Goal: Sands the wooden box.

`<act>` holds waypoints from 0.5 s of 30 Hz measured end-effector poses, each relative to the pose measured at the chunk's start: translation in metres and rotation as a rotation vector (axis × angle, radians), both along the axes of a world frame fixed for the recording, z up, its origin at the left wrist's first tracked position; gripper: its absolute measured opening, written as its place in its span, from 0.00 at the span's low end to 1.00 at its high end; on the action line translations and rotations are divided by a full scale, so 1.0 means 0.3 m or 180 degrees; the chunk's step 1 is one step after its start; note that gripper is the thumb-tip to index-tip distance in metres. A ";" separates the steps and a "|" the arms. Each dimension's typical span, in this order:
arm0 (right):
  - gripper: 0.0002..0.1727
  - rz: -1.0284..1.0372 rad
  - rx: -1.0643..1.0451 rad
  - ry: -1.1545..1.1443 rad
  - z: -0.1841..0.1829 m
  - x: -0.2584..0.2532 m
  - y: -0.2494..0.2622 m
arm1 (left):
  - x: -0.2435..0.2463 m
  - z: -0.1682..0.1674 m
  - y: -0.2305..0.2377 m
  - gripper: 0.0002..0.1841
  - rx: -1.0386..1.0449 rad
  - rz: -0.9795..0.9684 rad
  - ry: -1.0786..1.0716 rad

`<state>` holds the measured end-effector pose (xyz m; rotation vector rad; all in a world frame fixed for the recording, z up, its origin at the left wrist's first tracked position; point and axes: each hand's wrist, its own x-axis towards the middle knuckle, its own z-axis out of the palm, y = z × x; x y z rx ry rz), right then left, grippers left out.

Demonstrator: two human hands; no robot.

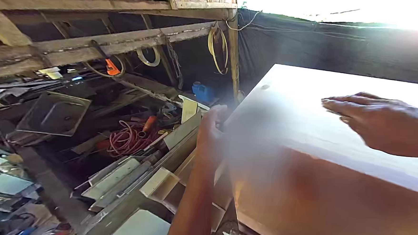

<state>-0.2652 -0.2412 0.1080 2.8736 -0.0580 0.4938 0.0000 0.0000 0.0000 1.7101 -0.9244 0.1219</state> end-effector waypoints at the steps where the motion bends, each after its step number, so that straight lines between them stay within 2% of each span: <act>1: 0.28 -0.0033 -0.0079 0.0072 -0.024 0.060 -0.050 | 0.035 0.013 -0.059 0.29 0.0072 -0.0092 0.0336; 3: 0.29 0.0022 -0.0071 0.0119 -0.088 0.188 -0.138 | 0.090 0.006 -0.139 0.29 0.0207 -0.0317 0.0608; 6: 0.28 -0.0004 0.0788 0.0462 -0.162 0.319 -0.206 | 0.151 -0.046 -0.135 0.30 0.0150 -0.0911 0.0464; 8: 0.29 0.0101 0.1152 0.0504 -0.172 0.345 -0.225 | 0.180 -0.110 -0.134 0.18 -0.0463 -0.1349 0.0015; 9: 0.30 0.0107 0.1168 0.0518 -0.173 0.346 -0.231 | 0.196 -0.144 -0.150 0.13 -0.0931 -0.1692 -0.0157; 11: 0.31 0.0028 0.1119 0.0501 -0.182 0.344 -0.223 | 0.227 -0.163 -0.185 0.15 -0.1413 -0.2271 -0.0398; 15: 0.27 -0.0162 0.0850 0.0348 -0.171 0.467 -0.229 | 0.235 -0.156 -0.214 0.17 -0.1600 -0.2467 -0.0440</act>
